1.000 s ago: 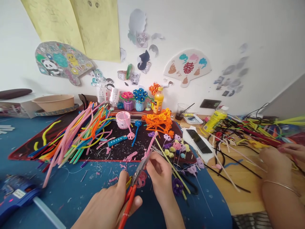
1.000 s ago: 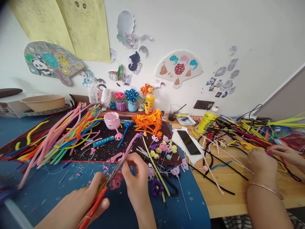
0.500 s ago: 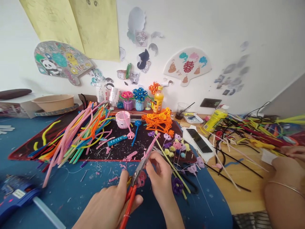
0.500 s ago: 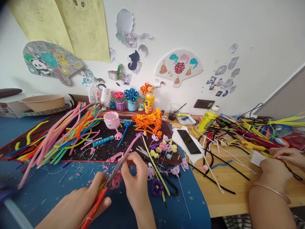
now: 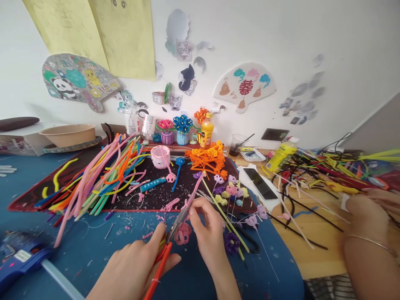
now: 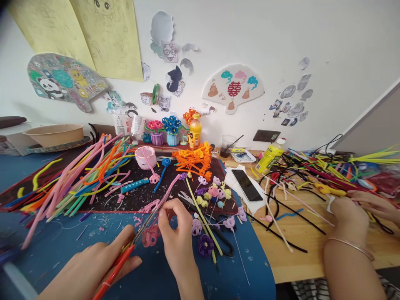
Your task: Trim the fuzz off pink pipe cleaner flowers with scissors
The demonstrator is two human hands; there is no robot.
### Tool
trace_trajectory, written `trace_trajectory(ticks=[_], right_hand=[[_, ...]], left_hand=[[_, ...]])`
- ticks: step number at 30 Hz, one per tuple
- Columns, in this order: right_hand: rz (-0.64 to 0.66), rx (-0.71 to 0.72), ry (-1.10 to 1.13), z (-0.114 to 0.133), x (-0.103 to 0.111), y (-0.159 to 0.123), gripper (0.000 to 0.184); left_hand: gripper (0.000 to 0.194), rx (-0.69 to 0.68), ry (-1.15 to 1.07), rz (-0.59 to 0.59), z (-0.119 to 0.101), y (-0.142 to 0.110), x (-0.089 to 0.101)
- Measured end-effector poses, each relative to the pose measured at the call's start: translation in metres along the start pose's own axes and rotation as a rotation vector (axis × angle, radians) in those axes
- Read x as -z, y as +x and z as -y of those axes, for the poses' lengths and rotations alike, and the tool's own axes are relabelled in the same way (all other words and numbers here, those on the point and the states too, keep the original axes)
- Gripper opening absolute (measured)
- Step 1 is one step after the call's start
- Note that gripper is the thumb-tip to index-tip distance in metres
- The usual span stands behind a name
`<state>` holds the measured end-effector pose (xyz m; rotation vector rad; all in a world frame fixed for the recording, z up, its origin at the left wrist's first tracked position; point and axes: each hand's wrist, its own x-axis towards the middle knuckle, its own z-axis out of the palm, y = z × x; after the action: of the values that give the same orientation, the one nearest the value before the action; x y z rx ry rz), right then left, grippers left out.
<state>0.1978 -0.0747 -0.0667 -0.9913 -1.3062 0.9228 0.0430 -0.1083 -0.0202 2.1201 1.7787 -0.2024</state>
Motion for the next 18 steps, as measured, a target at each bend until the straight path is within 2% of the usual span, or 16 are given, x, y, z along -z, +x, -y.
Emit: trace_trajectory(ticks=[7, 13, 18], right_hand=[[-0.037, -0.004, 0.022, -0.005, 0.000, 0.001, 0.017], [-0.026, -0.013, 0.028, -0.003, 0.000, -0.001, 0.017], [-0.020, -0.003, 0.028, -0.001, -0.001, -0.001, 0.019]], left_hand=[[0.028, -0.044, -0.176, 0.027, 0.002, -0.004, -0.001], [0.031, 0.021, -0.312, -0.068, 0.002, -0.010, 0.002], [0.030, 0.024, -0.337, -0.054, 0.006, -0.012, -0.008]])
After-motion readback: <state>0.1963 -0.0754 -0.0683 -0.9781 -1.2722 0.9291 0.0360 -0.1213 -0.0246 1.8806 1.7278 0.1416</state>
